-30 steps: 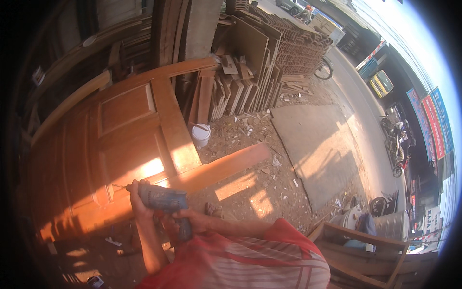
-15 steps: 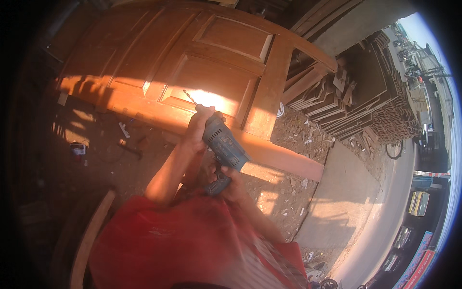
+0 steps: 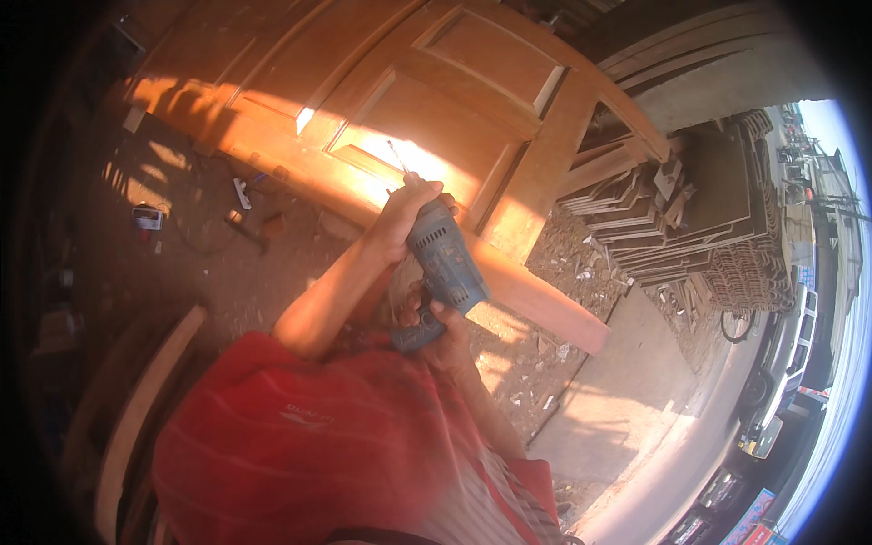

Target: The person uses an electric drill to create holes in the edge of a wooden door panel, then stops to inspect and adjust the drill bit by hand.

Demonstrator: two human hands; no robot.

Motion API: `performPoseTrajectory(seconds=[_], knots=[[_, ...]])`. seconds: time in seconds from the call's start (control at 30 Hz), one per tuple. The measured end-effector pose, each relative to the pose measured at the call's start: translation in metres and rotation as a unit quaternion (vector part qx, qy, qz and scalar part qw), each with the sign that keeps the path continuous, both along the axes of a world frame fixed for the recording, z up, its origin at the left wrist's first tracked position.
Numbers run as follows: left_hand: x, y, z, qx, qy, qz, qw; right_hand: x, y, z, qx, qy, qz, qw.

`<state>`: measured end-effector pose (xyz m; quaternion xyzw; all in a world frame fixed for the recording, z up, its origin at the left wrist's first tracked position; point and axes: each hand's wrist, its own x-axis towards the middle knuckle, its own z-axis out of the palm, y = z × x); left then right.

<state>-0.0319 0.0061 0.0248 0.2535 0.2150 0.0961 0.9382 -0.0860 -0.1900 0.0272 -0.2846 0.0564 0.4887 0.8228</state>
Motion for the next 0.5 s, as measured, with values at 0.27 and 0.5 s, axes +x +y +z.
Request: performPoseTrajectory(seconds=[0.27,0.5], knots=[[0.000,0.002,-0.011,-0.009,-0.003,0.001,1.000,0.003,-0.001,-0.005,-0.004,0.016,0.008,1.000],[-0.002,0.003,-0.011,-0.006,-0.009,-0.010,1.000,0.003,-0.001,-0.005,0.016,0.037,0.008,0.999]])
